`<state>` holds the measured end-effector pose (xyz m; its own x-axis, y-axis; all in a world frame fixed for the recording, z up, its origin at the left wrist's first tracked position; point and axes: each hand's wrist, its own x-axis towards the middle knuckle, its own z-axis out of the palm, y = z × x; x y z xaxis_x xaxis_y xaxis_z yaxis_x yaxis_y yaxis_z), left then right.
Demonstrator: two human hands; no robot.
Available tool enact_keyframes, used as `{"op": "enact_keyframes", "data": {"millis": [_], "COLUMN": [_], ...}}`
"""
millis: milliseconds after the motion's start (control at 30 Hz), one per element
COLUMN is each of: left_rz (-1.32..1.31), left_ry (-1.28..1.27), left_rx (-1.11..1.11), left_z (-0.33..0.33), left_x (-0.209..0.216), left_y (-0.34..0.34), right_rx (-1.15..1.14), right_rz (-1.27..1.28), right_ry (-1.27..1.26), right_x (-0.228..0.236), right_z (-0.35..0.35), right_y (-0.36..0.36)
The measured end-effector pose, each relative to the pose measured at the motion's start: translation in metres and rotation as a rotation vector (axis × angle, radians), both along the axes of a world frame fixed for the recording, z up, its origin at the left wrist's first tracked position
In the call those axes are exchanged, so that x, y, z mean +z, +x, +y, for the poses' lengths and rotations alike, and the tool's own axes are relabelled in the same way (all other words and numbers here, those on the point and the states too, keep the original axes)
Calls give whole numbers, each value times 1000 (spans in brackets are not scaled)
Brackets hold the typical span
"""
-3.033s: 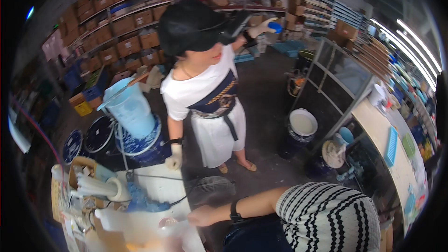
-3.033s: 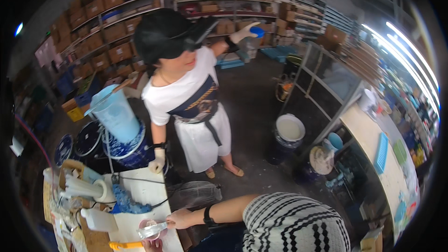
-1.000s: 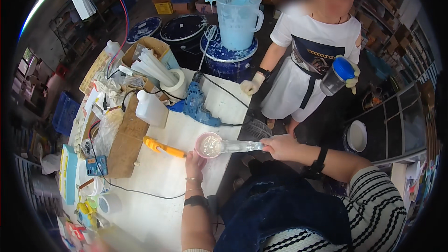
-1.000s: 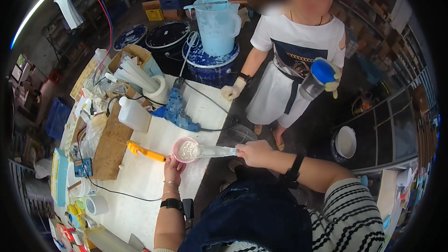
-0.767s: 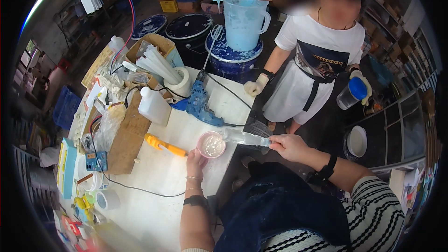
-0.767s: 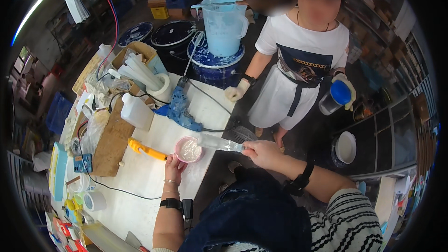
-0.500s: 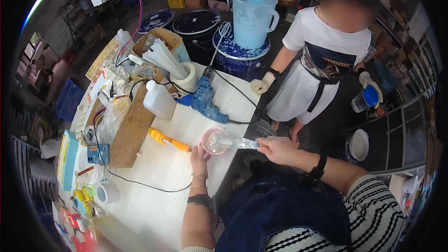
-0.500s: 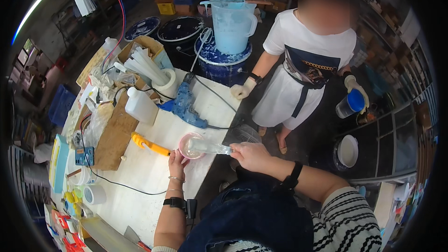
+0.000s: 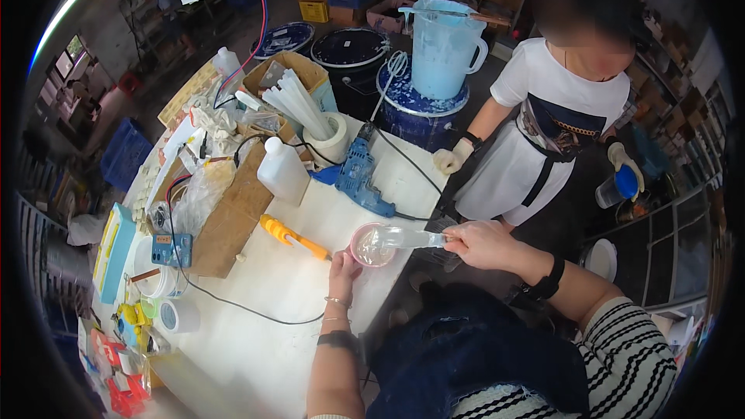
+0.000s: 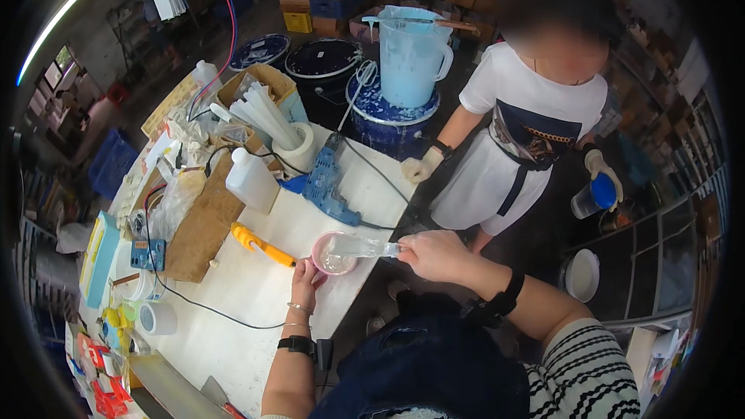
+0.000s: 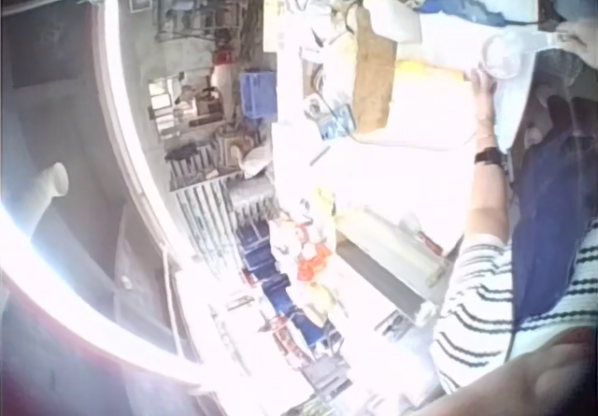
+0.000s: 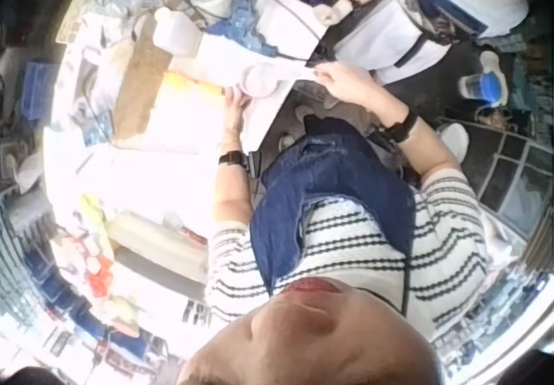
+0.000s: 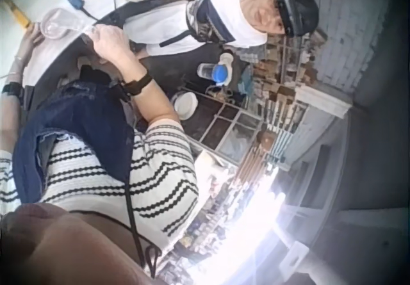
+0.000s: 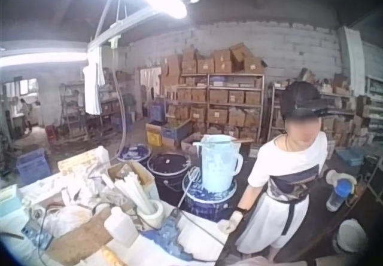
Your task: Mixing a white liquid in a pink cup using a spatula.
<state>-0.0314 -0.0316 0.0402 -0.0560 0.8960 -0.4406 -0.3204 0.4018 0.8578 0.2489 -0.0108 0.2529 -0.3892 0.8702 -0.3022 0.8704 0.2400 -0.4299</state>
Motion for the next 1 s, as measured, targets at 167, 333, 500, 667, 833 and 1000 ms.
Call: {"op": "enact_keyframes", "data": {"millis": [167,333,500,667,833,1000], "left_rz": [-60,-22,-166,-94,-112,-66], "left_ry": [137,326,81,85,31,67], "left_rx": [-88,-162,-205,-422,-556,-654], "left_z": [3,19,35,47,40,38], "left_x": [-11,-18,31,34,81,103], "left_y": [-2,1,13,7,14,17], "right_rx": [-19,236,585,762,909,855], "right_rz": [22,-170,-240,-154,-103,-172], "right_ry": [250,207,497,767,951,824], "right_x": [-11,-3,-7,-6,-2,0], "right_z": [-1,9,30,50,65,61], "right_y": [21,20,27,14,4,10]}}
